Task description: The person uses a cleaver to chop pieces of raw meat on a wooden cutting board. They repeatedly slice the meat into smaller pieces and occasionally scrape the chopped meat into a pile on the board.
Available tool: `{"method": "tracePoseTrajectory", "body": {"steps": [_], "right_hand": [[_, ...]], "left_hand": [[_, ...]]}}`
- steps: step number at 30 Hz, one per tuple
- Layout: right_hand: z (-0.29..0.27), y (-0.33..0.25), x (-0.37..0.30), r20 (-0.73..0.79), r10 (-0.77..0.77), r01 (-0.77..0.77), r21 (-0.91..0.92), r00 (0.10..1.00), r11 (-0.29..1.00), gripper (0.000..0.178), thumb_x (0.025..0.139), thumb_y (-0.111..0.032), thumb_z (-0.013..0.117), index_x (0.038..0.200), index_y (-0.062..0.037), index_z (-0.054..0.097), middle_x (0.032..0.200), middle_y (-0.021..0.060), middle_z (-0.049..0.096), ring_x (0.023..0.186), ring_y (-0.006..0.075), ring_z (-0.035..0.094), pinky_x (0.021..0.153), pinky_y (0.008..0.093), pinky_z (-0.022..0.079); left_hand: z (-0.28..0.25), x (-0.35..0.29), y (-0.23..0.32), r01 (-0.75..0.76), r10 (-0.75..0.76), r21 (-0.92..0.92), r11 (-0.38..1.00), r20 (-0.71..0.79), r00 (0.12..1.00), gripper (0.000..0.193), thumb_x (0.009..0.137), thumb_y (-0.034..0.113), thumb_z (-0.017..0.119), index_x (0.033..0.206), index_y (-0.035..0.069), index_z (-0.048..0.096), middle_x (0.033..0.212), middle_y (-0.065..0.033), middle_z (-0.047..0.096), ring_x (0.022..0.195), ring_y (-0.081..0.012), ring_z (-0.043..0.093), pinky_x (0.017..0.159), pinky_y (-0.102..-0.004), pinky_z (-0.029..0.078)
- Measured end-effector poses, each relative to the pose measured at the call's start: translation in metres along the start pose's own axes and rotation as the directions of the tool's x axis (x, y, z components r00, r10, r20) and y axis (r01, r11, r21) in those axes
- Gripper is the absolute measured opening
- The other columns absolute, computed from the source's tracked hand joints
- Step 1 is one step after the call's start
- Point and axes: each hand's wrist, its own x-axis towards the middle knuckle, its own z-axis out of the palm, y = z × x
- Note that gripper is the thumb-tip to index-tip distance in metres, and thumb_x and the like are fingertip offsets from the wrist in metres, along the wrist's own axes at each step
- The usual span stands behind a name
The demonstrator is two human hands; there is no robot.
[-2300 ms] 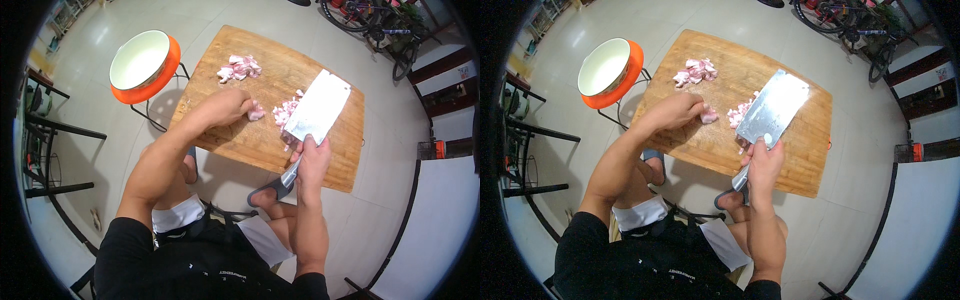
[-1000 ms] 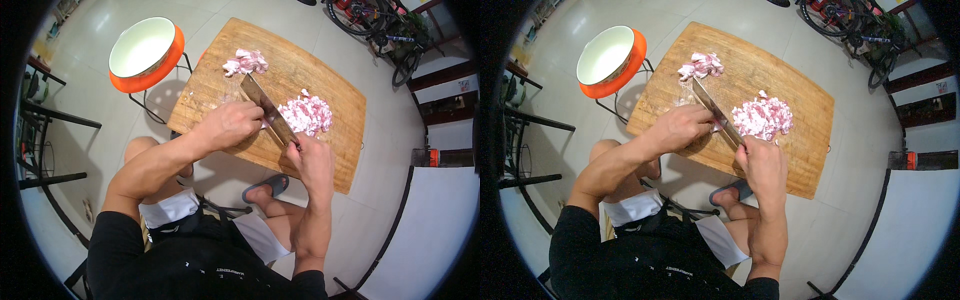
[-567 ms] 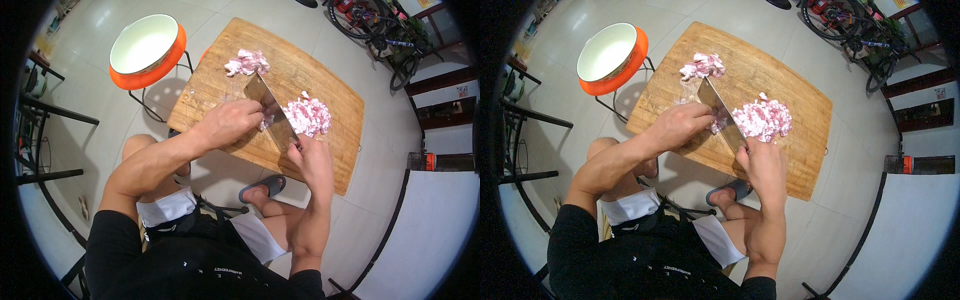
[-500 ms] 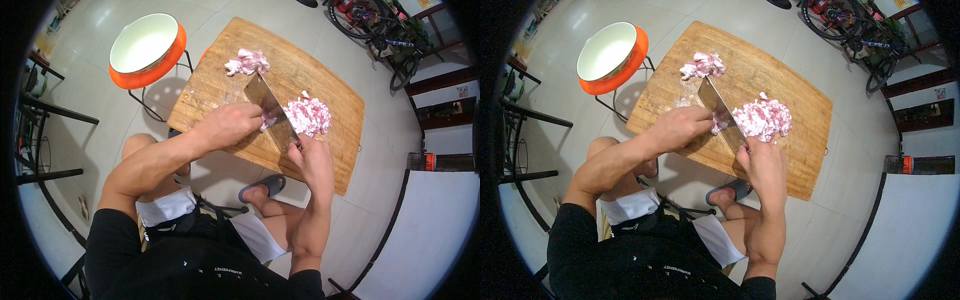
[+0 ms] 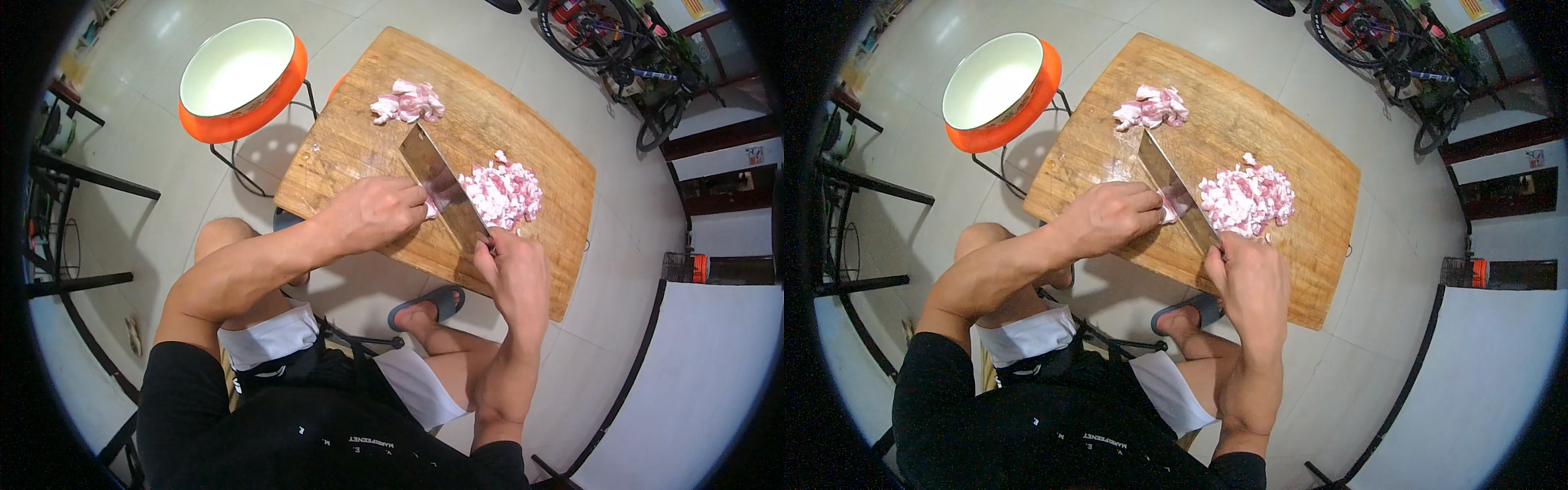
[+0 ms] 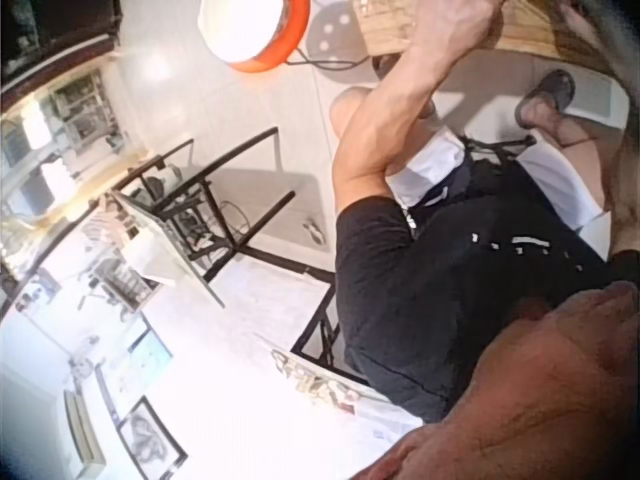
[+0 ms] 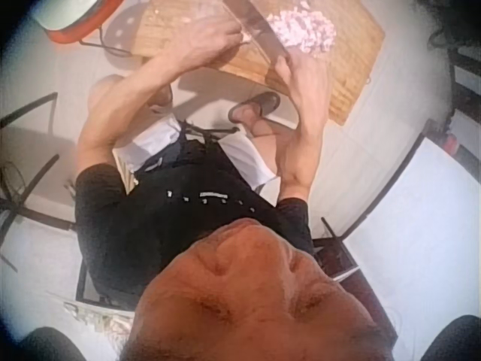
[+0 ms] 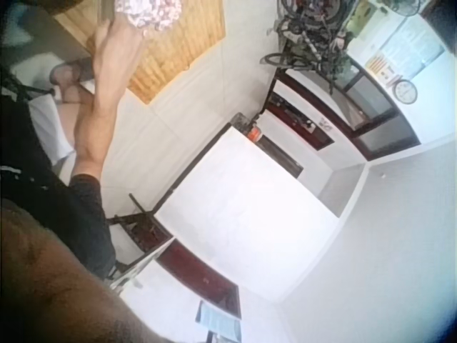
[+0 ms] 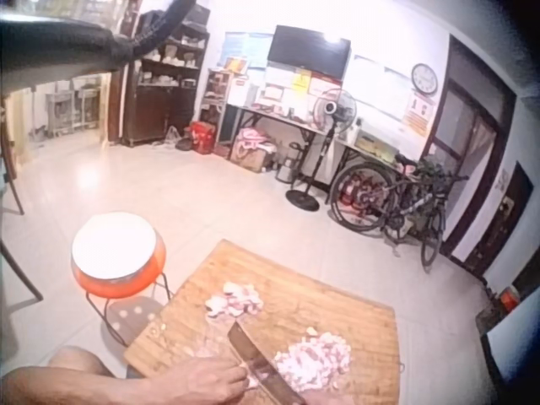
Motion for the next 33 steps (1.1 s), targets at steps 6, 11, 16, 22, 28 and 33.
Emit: {"method": "tracePoseTrajectory", "body": {"steps": [6,11,16,22,28,33], "right_hand": [[-0.006,-0.006,-0.009,-0.009,-0.009,0.009,-0.036,1.000,0.999,0.021,0.095,-0.020,0.072,0.087,-0.0015,0.068,0.082,0.0232,0.071,0.079,0.0465,0.069,0.070,0.0551,0.053],[-0.007,-0.008,-0.014,0.038,0.025,-0.023,-0.043,0.999,0.999,0.021,0.096,-0.021,0.072,0.088,-0.0018,0.067,0.083,0.0228,0.071,0.080,0.0469,0.070,0.071,0.0561,0.053],[-0.001,-0.009,-0.005,0.064,-0.018,0.026,-0.125,0.998,0.992,0.022,0.098,-0.021,0.070,0.088,-0.0016,0.067,0.080,0.0242,0.071,0.079,0.0471,0.071,0.071,0.0570,0.054],[0.016,-0.023,0.022,0.016,-0.113,0.114,-0.081,0.993,0.990,0.023,0.099,-0.020,0.067,0.089,0.0004,0.066,0.081,0.0277,0.071,0.081,0.0477,0.072,0.073,0.0590,0.055],[0.006,-0.003,-0.006,0.115,-0.039,0.045,-0.047,0.993,0.998,0.023,0.099,-0.019,0.067,0.090,0.0020,0.067,0.080,0.0287,0.070,0.081,0.0498,0.071,0.073,0.0592,0.055],[0.016,-0.018,0.014,0.063,-0.074,0.080,-0.107,0.995,0.991,0.023,0.098,-0.019,0.067,0.090,0.0032,0.067,0.080,0.0306,0.069,0.081,0.0506,0.071,0.074,0.0597,0.055]], "left_hand": [[0.003,0.000,-0.002,-0.009,0.008,-0.024,1.000,-0.050,0.999,0.019,0.087,0.010,0.064,0.104,0.003,0.071,0.101,-0.0086,0.064,0.097,-0.0271,0.070,0.084,-0.0403,0.060],[0.005,0.000,-0.002,-0.002,0.001,-0.015,1.000,-0.062,0.998,0.013,0.087,0.010,0.065,0.096,0.003,0.070,0.098,-0.0086,0.063,0.097,-0.0272,0.070,0.084,-0.0398,0.060],[0.011,0.001,-0.003,0.036,-0.040,-0.045,0.998,-0.075,0.996,0.009,0.087,0.011,0.065,0.090,0.005,0.071,0.097,-0.0084,0.064,0.097,-0.0276,0.071,0.084,-0.0403,0.060],[0.004,0.007,-0.004,0.001,-0.001,0.002,1.000,-0.059,0.998,0.009,0.088,0.012,0.065,0.086,0.006,0.072,0.096,-0.0078,0.068,0.097,-0.0269,0.072,0.083,-0.0405,0.062],[0.006,0.003,0.000,0.057,-0.058,-0.018,0.998,-0.060,0.996,0.010,0.089,0.013,0.065,0.087,0.006,0.072,0.096,-0.0080,0.067,0.100,-0.0271,0.072,0.085,-0.0406,0.061],[0.015,0.004,-0.003,0.039,-0.041,-0.025,0.999,-0.088,0.995,0.010,0.089,0.012,0.063,0.088,0.005,0.070,0.097,-0.0082,0.065,0.099,-0.0270,0.070,0.088,-0.0399,0.060]]}}
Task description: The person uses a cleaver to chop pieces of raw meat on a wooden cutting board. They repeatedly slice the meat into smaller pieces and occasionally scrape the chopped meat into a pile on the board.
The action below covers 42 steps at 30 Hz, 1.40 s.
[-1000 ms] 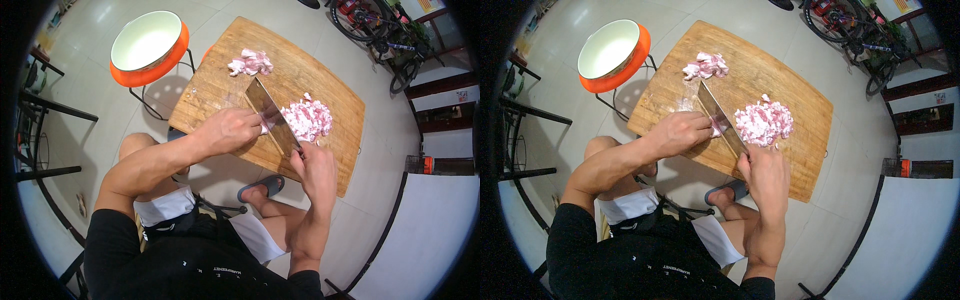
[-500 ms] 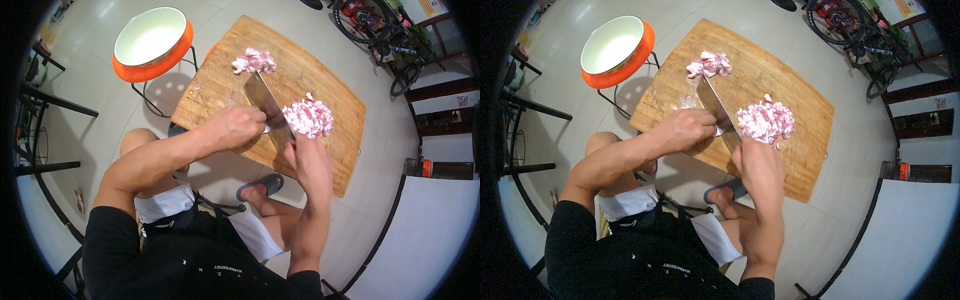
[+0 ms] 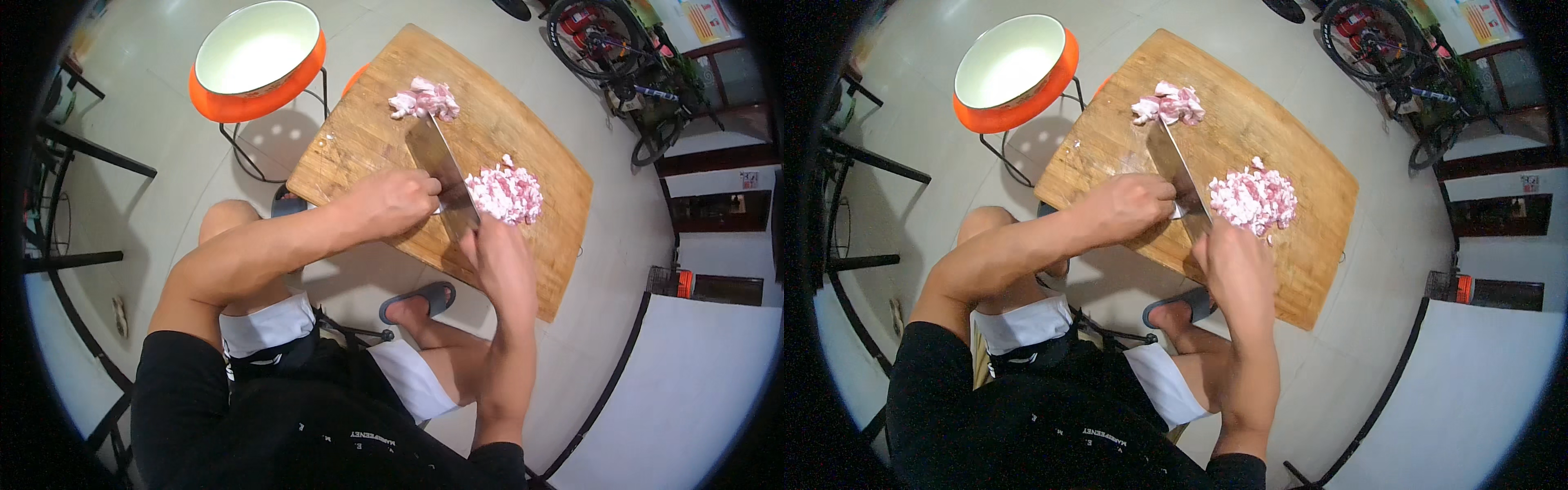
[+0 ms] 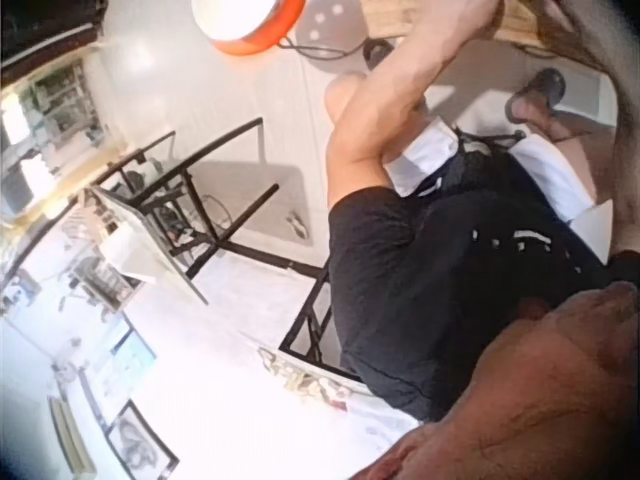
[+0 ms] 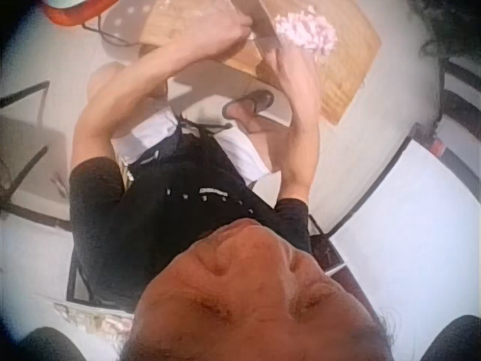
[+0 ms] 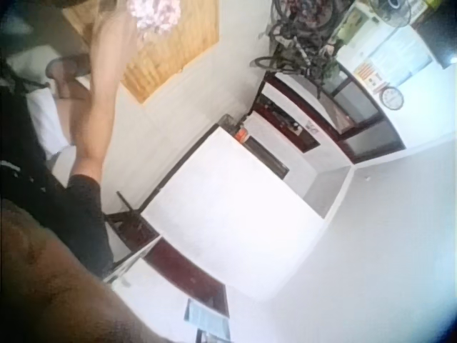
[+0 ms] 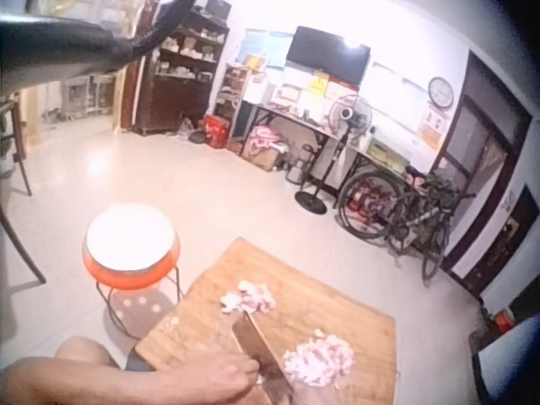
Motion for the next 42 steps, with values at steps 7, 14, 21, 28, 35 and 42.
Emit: {"method": "tracePoseTrajectory", "body": {"steps": [7,14,21,28,35,42], "right_hand": [[-0.002,-0.007,0.011,0.107,0.034,-0.034,-0.003,0.994,0.999,0.023,0.098,-0.017,0.067,0.096,0.0050,0.067,0.089,0.0326,0.070,0.087,0.0518,0.069,0.078,0.0598,0.054],[-0.001,-0.015,0.002,0.089,0.094,-0.089,-0.055,0.992,0.994,0.025,0.099,-0.021,0.068,0.098,0.0033,0.067,0.090,0.0304,0.072,0.089,0.0506,0.071,0.079,0.0591,0.055],[0.026,0.020,0.036,-0.028,0.048,-0.038,0.275,0.998,0.961,0.026,0.099,-0.025,0.070,0.097,0.0007,0.069,0.084,0.0261,0.072,0.076,0.0445,0.072,0.069,0.0495,0.057],[0.030,0.048,0.016,0.114,0.236,-0.207,0.884,0.965,0.419,0.013,0.105,-0.014,0.067,0.103,-0.0010,0.067,0.072,0.0013,0.065,0.051,0.0077,0.053,0.047,0.0260,0.042],[0.028,0.063,0.011,0.201,0.196,-0.245,0.940,0.960,0.236,0.011,0.106,-0.012,0.065,0.101,-0.0024,0.064,0.072,0.0032,0.063,0.051,0.0088,0.052,0.046,0.0262,0.042],[0.024,0.071,-0.001,0.201,0.270,-0.277,0.919,0.942,0.281,0.009,0.107,-0.010,0.063,0.106,-0.0016,0.066,0.073,0.0023,0.064,0.051,0.0078,0.052,0.046,0.0262,0.042]], "left_hand": [[-0.004,-0.003,0.003,0.049,-0.048,0.015,0.999,-0.023,0.999,0.010,0.089,0.012,0.065,0.085,0.004,0.070,0.096,-0.0088,0.066,0.098,-0.0274,0.071,0.086,-0.0404,0.061],[0.004,-0.005,0.004,0.042,-0.043,-0.002,0.999,-0.043,0.998,0.011,0.086,0.012,0.067,0.082,0.004,0.073,0.094,-0.0097,0.068,0.095,-0.0290,0.073,0.081,-0.0426,0.063],[-0.001,-0.007,0.010,0.068,-0.068,-0.008,0.998,0.029,0.997,0.009,0.087,0.013,0.066,0.089,0.005,0.070,0.101,-0.0083,0.064,0.098,-0.0278,0.071,0.082,-0.0418,0.061],[0.004,-0.006,0.002,0.081,-0.093,-0.126,0.989,-0.091,0.992,0.016,0.091,0.015,0.067,0.105,0.007,0.070,0.106,-0.0092,0.065,0.100,-0.0316,0.070,0.081,-0.0444,0.060],[-0.009,0.009,0.003,0.232,-0.239,-0.204,0.951,-0.010,0.971,0.027,0.091,0.019,0.080,0.113,0.007,0.069,0.108,-0.0097,0.067,0.104,-0.0336,0.069,0.086,-0.0466,0.058],[-0.008,0.015,-0.019,0.028,-0.008,-0.240,0.970,0.083,0.997,0.037,0.089,0.017,0.082,0.124,0.007,0.075,0.123,-0.0094,0.072,0.121,-0.0333,0.064,0.103,-0.0449,0.054]]}}
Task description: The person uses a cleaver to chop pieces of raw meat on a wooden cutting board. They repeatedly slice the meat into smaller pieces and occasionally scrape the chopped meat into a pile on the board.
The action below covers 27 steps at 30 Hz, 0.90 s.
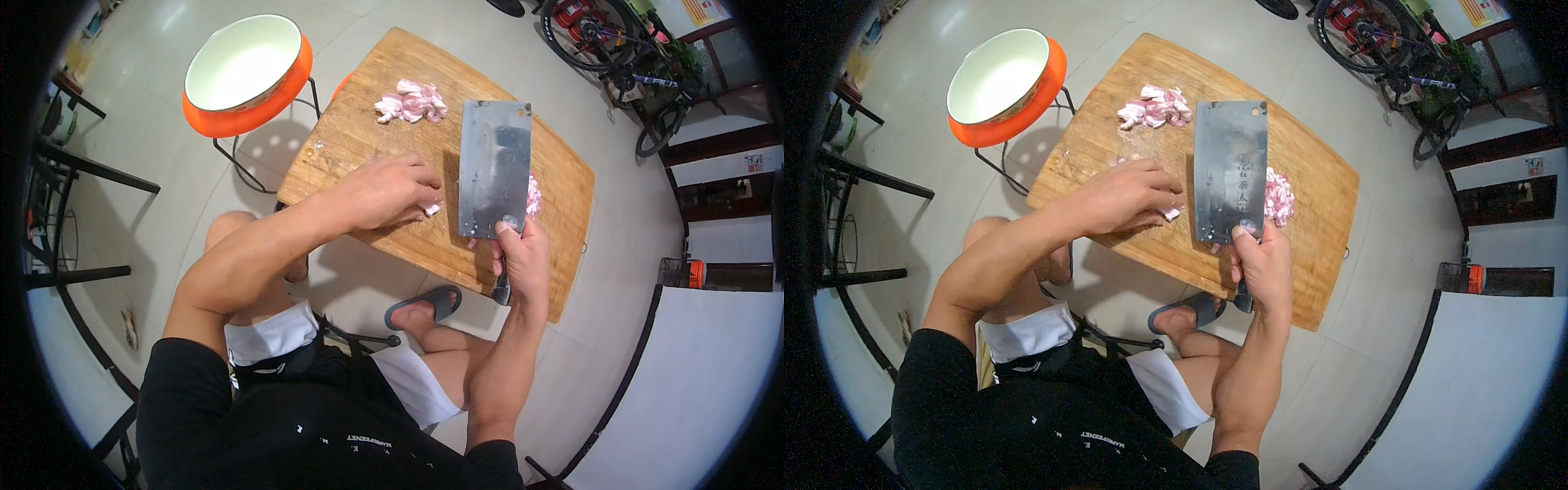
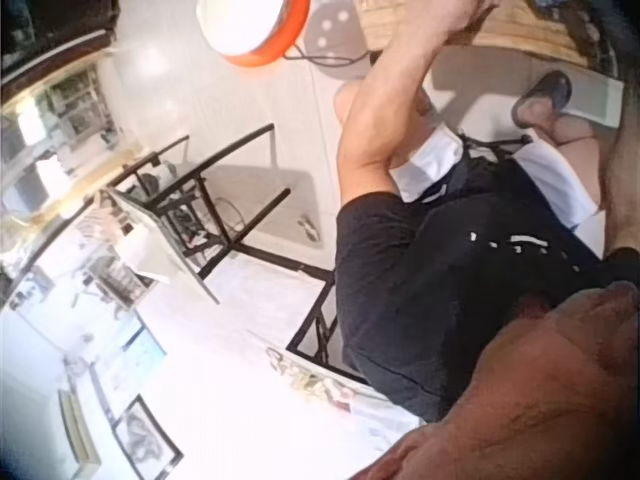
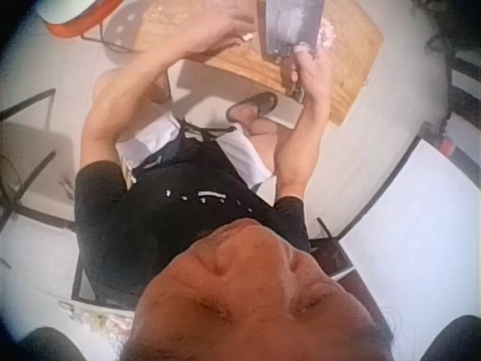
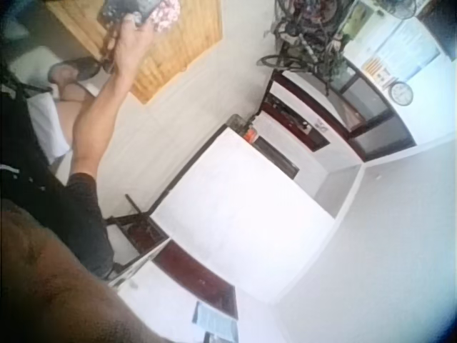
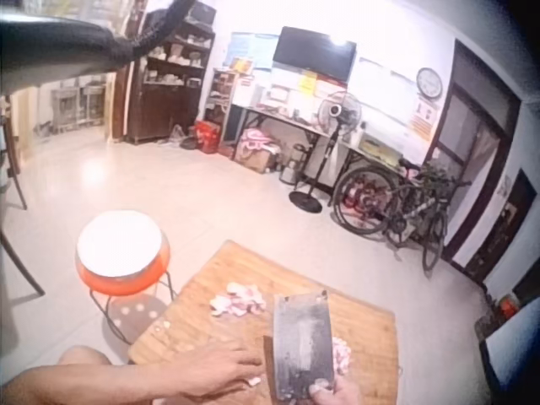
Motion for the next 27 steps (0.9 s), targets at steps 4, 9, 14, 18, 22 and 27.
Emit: {"method": "tracePoseTrajectory", "body": {"steps": [4,9,14,18,22,27], "right_hand": [[0.002,-0.002,-0.006,-0.049,-0.024,0.017,-0.139,0.998,0.990,0.015,0.106,-0.013,0.064,0.108,0.0011,0.069,0.073,0.0024,0.066,0.053,0.0084,0.055,0.048,0.0281,0.044],[0.004,0.009,-0.006,-0.160,-0.214,0.103,-0.515,0.964,0.851,0.023,0.101,-0.019,0.070,0.099,0.0032,0.073,0.068,0.0144,0.066,0.052,0.0179,0.061,0.053,0.0370,0.047],[0.019,-0.007,-0.018,-0.151,-0.314,0.127,-0.692,0.937,0.711,0.019,0.096,-0.019,0.073,0.093,-0.0009,0.073,0.072,0.0186,0.067,0.059,0.0313,0.066,0.059,0.0416,0.050],[0.022,-0.007,-0.022,0.054,-0.675,0.349,-0.884,0.736,0.311,0.016,0.084,-0.017,0.083,0.095,-0.0096,0.073,0.071,0.0108,0.063,0.061,0.0320,0.063,0.058,0.0432,0.049],[0.024,-0.015,-0.026,0.213,-0.761,0.388,-0.920,0.612,0.055,0.035,0.070,-0.016,0.088,0.102,-0.0165,0.075,0.070,0.0045,0.056,0.058,0.0255,0.058,0.053,0.0406,0.041],[0.022,-0.007,-0.023,0.240,-0.821,0.422,-0.907,0.518,0.001,0.044,0.067,-0.018,0.089,0.110,-0.0161,0.078,0.069,0.0026,0.056,0.057,0.0223,0.055,0.053,0.0384,0.037]], "left_hand": [[0.008,0.002,0.005,0.067,-0.063,0.054,0.996,-0.067,0.996,0.024,0.092,0.017,0.079,0.111,0.004,0.076,0.109,-0.0123,0.070,0.109,-0.0350,0.066,0.095,-0.0462,0.055],[0.023,0.009,0.023,0.246,-0.213,0.088,0.965,-0.279,0.936,0.021,0.092,0.021,0.080,0.098,0.002,0.072,0.095,-0.0141,0.064,0.097,-0.0368,0.066,0.086,-0.0487,0.054],[0.014,0.010,0.032,0.291,-0.272,0.133,0.947,-0.149,0.951,0.026,0.093,0.028,0.081,0.101,0.004,0.073,0.096,-0.0132,0.065,0.098,-0.0366,0.067,0.085,-0.0489,0.055],[0.005,0.001,0.037,0.264,-0.257,0.090,0.960,-0.082,0.963,0.028,0.096,0.029,0.079,0.111,0.006,0.077,0.106,-0.0143,0.071,0.105,-0.0372,0.069,0.087,-0.0489,0.057],[0.010,-0.007,0.033,0.170,-0.153,0.096,0.981,-0.166,0.974,0.027,0.094,0.019,0.076,0.115,0.002,0.074,0.114,-0.0212,0.070,0.106,-0.0420,0.070,0.089,-0.0485,0.059],[0.013,-0.005,0.032,0.250,-0.248,-0.018,0.968,-0.185,0.951,0.024,0.099,0.015,0.067,0.118,0.001,0.071,0.119,-0.0221,0.070,0.109,-0.0449,0.069,0.091,-0.0499,0.059]]}}
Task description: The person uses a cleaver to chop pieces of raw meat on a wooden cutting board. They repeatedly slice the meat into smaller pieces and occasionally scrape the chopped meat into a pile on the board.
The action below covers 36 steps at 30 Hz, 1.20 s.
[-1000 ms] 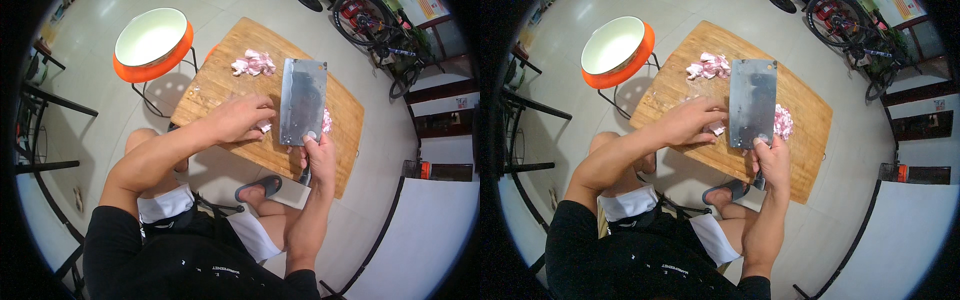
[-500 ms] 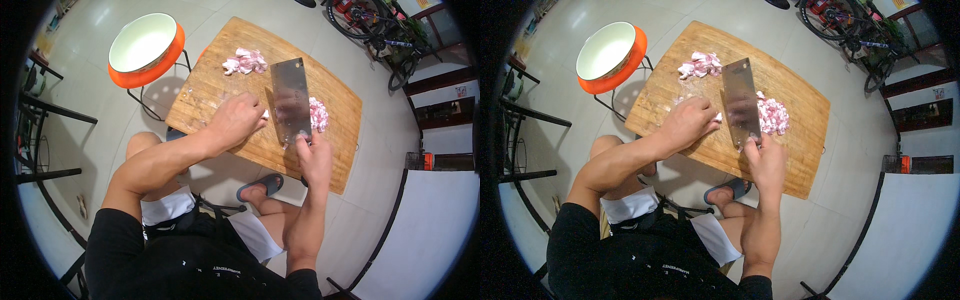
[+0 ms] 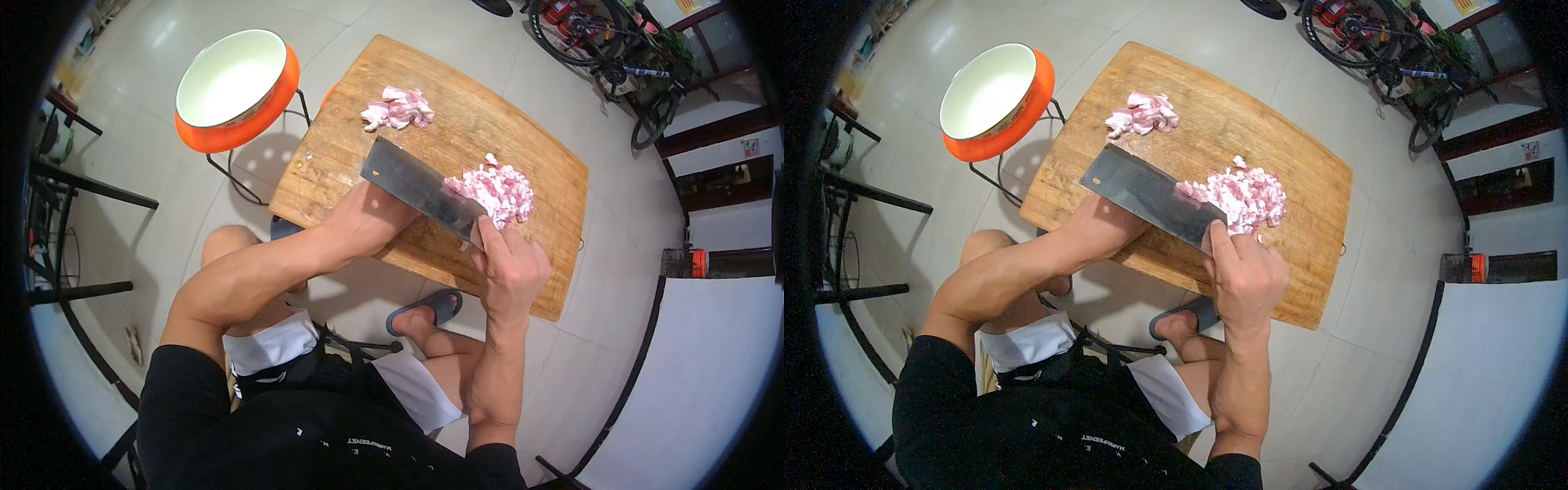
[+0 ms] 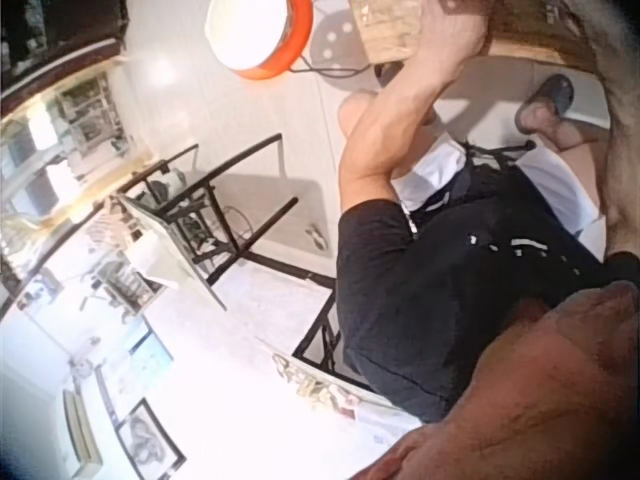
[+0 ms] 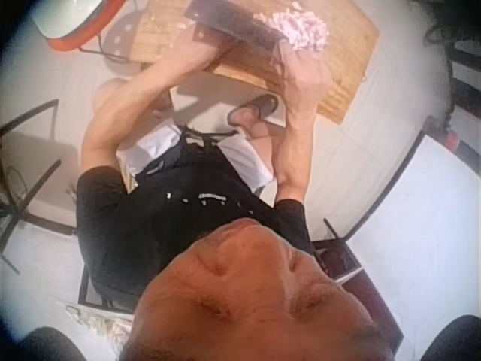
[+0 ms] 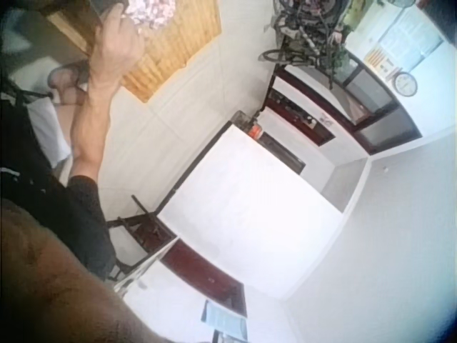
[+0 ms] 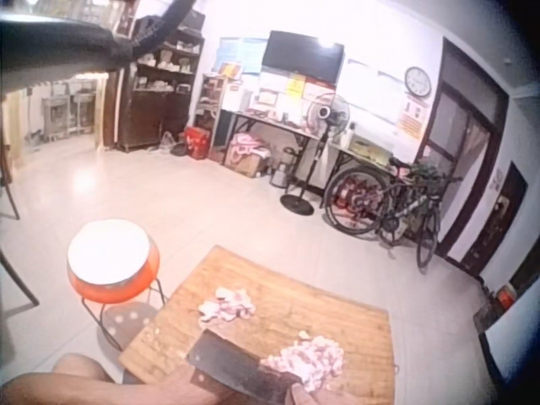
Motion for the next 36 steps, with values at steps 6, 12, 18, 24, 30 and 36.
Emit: {"method": "tracePoseTrajectory", "body": {"steps": [6,12,18,24,30,36], "right_hand": [[0.002,-0.001,-0.006,-0.014,0.082,-0.078,0.169,0.997,0.983,0.032,0.071,-0.013,0.087,0.102,-0.0135,0.081,0.071,0.0049,0.061,0.061,0.0238,0.058,0.058,0.0375,0.043],[0.013,0.000,-0.022,0.424,0.520,-0.644,0.667,0.741,0.375,0.009,0.096,-0.011,0.079,0.098,-0.0024,0.077,0.077,0.0065,0.071,0.057,0.0153,0.060,0.055,0.0296,0.045],[0.017,-0.013,-0.015,0.678,0.497,-0.644,0.715,0.541,-0.274,0.014,0.106,-0.014,0.072,0.098,-0.0030,0.069,0.076,0.0054,0.068,0.054,0.0106,0.057,0.050,0.0244,0.045],[0.012,-0.007,-0.016,0.598,0.654,-0.675,0.716,0.464,-0.176,0.015,0.107,-0.016,0.071,0.100,-0.0031,0.070,0.074,0.0034,0.067,0.054,0.0091,0.056,0.049,0.0246,0.044],[0.009,0.005,-0.023,0.451,0.726,-0.776,0.605,0.520,0.179,0.022,0.106,-0.018,0.072,0.094,0.0000,0.074,0.069,-0.0050,0.060,0.059,0.0033,0.050,0.052,0.0243,0.039],[0.007,0.000,-0.023,0.410,0.676,-0.782,0.435,0.613,0.446,0.027,0.104,-0.020,0.072,0.093,0.0038,0.073,0.062,0.0035,0.053,0.059,0.0077,0.045,0.055,0.0318,0.039]], "left_hand": [[-0.010,0.012,-0.016,0.175,-0.158,-0.150,0.973,0.121,0.980,0.028,0.095,0.017,0.077,0.117,0.000,0.073,0.122,-0.0179,0.071,0.112,-0.0400,0.069,0.093,-0.0455,0.058],[-0.026,0.027,-0.024,0.195,0.028,-0.717,0.669,0.286,0.958,0.034,0.105,0.022,0.073,0.128,-0.002,0.067,0.122,-0.0090,0.071,0.113,-0.0231,0.069,0.099,-0.0391,0.056],[-0.025,0.036,-0.007,0.423,-0.015,-0.887,0.185,0.428,0.904,0.035,0.113,0.019,0.064,0.143,0.000,0.064,0.118,-0.0014,0.070,0.107,-0.0128,0.066,0.098,-0.0351,0.055],[-0.017,0.041,-0.022,-0.014,0.019,-0.367,0.930,0.010,1.000,0.034,0.109,0.018,0.068,0.141,0.008,0.070,0.110,-0.0125,0.079,0.091,-0.0293,0.074,0.082,-0.0428,0.059],[-0.013,0.034,-0.011,0.051,-0.053,0.013,0.999,0.173,0.983,0.034,0.097,0.028,0.079,0.122,0.006,0.076,0.108,-0.0150,0.076,0.104,-0.0386,0.071,0.089,-0.0487,0.058],[-0.004,0.022,-0.022,-0.092,0.097,-0.043,0.995,0.131,0.987,0.030,0.094,0.023,0.080,0.116,0.003,0.075,0.109,-0.0156,0.075,0.105,-0.0400,0.069,0.091,-0.0500,0.057]]}}
